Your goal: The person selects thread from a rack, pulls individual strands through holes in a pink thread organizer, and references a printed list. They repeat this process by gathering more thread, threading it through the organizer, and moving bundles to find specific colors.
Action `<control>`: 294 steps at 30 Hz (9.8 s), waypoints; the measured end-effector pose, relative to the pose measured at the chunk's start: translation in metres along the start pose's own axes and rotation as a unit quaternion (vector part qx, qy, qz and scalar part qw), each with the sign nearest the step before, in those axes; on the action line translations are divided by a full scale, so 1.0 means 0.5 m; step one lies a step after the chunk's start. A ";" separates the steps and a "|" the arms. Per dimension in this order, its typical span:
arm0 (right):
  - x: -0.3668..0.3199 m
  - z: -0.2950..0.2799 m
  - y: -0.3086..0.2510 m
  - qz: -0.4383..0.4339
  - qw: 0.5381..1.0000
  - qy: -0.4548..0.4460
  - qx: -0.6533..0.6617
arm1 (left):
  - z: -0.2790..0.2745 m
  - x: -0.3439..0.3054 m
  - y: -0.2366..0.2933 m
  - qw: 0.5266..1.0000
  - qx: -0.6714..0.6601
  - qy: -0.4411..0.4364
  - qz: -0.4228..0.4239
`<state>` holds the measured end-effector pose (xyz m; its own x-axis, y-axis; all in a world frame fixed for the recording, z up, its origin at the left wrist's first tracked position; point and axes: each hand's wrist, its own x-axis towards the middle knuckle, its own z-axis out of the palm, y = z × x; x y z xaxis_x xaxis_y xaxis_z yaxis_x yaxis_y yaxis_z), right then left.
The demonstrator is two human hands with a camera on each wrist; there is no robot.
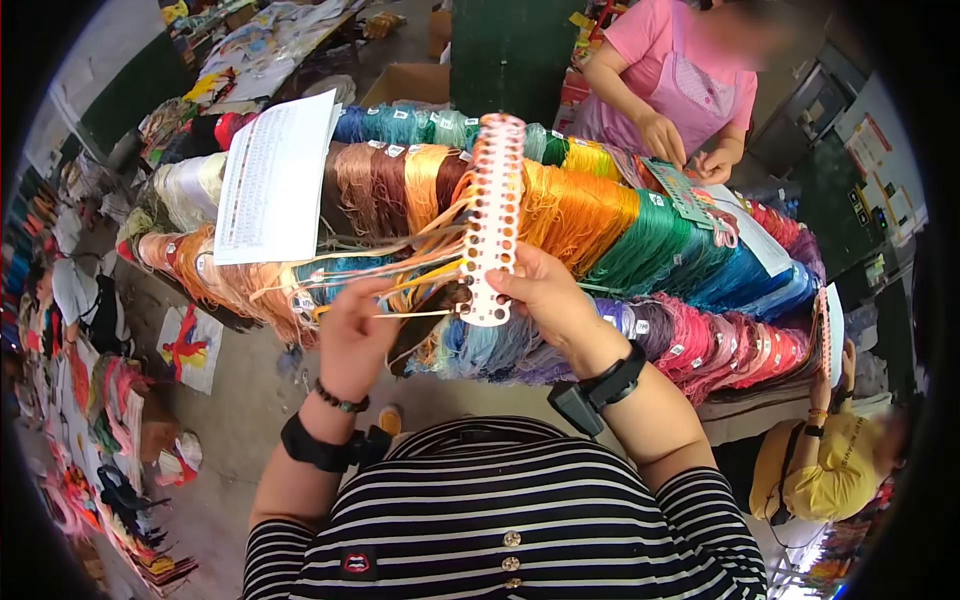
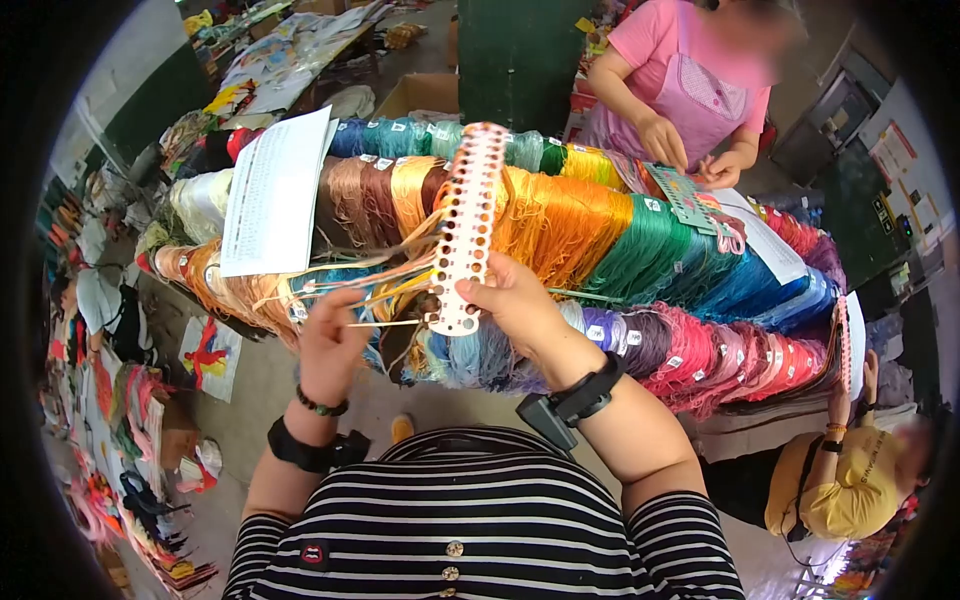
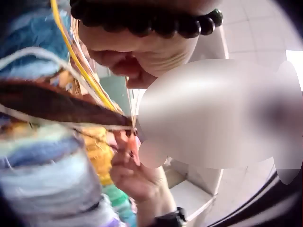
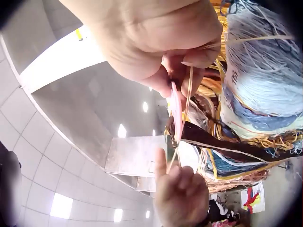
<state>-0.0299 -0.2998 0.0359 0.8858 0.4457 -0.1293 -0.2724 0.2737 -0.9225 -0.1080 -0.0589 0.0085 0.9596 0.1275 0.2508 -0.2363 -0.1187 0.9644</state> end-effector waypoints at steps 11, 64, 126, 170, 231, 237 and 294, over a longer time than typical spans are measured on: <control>-0.026 -0.015 -0.087 -0.074 0.996 -0.015 -0.054 | -0.318 -0.139 -0.114 0.932 0.087 0.272 -0.225; -0.044 0.075 -0.088 -0.048 0.999 -0.009 -0.018 | -0.060 0.012 0.109 0.893 0.373 -0.006 0.251; -0.085 0.044 -0.145 -0.442 0.616 0.151 -0.634 | -0.058 0.014 0.150 0.975 0.086 -0.205 0.000; 0.219 0.229 0.146 0.001 0.899 0.338 -0.278 | -0.506 0.165 -0.096 0.968 0.146 -0.201 0.014; -1.038 1.630 0.948 -0.121 0.366 -0.915 -0.119 | -0.680 -1.708 0.368 0.219 0.475 0.725 -0.448; -1.056 1.640 0.970 -0.181 0.382 -0.899 -0.116 | -0.662 -1.726 0.370 0.249 0.465 0.736 -0.424; -0.747 1.768 0.866 -0.001 0.378 -0.890 -0.256 | -0.744 -1.715 0.354 0.306 0.485 0.665 -0.478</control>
<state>-0.8111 0.4058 0.0066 -0.8930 0.4390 -0.0996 0.2401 0.2773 -0.9303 -1.0294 0.1770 -0.0049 -0.5448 0.7719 0.3277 0.8311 0.4449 0.3337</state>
